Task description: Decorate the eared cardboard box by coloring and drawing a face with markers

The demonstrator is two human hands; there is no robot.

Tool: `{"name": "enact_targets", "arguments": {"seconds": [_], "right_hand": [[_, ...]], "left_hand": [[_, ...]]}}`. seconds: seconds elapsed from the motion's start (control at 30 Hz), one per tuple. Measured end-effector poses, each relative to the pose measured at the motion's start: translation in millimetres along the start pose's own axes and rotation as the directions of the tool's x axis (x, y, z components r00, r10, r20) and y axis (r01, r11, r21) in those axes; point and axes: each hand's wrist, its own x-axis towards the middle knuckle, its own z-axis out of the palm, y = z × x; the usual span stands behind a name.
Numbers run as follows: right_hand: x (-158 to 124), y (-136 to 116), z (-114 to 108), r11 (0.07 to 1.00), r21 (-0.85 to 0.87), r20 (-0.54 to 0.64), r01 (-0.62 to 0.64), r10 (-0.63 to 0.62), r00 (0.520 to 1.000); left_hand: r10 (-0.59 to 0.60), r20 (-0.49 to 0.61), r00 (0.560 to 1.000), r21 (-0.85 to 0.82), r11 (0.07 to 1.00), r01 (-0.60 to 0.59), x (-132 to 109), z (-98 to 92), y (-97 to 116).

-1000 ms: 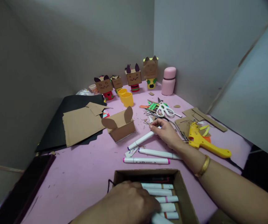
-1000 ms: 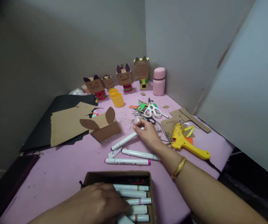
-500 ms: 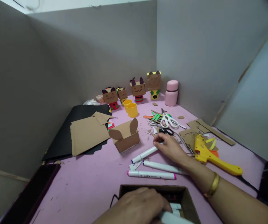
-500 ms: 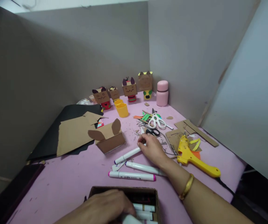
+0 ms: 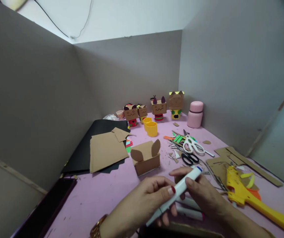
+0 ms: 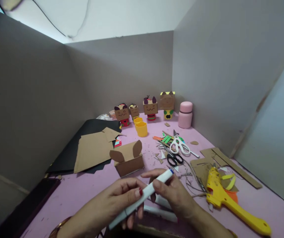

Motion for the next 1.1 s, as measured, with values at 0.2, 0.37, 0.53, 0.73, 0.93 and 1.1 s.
{"name": "enact_targets", "arguments": {"seconds": [0.2, 0.37, 0.53, 0.73, 0.93, 1.1], "right_hand": [[3.4, 2.5, 2.6, 0.989, 0.15, -0.144, -0.003, 0.025, 0.989], [-0.1, 8.0, 17.0, 0.978, 0.185, -0.201, -0.096, 0.134, 0.97], [-2.2, 15.5, 23.2, 0.972, 0.21, -0.229, -0.107, 0.155, 0.961], [-4.6, 22.6, 25.8, 0.981, 0.173, -0.225, -0.083, 0.121, 0.967], [-6.2, 15.2, 29.9, 0.98, 0.19, -0.232, -0.054, 0.098, 0.968], [-9.6, 13.0, 30.5, 0.98, 0.194, -0.166, -0.051, 0.085, 0.982]], "left_hand": [[0.167, -0.055, 0.984, 0.468, 0.875, -0.123, 5.7, -11.4, 4.8], [0.168, 0.026, 0.985, 0.674, 0.725, -0.142, 10.6, -16.1, 2.6], [0.156, 0.075, 0.985, 0.682, 0.713, -0.165, 7.0, -22.9, -0.7], [0.088, 0.121, 0.989, 0.634, 0.76, -0.145, 4.5, -27.9, -3.1], [0.154, 0.093, 0.984, 0.784, 0.597, -0.167, -2.8, -25.6, 7.2], [0.126, 0.11, 0.986, 0.794, 0.585, -0.164, -8.3, -21.3, 16.6]]}}
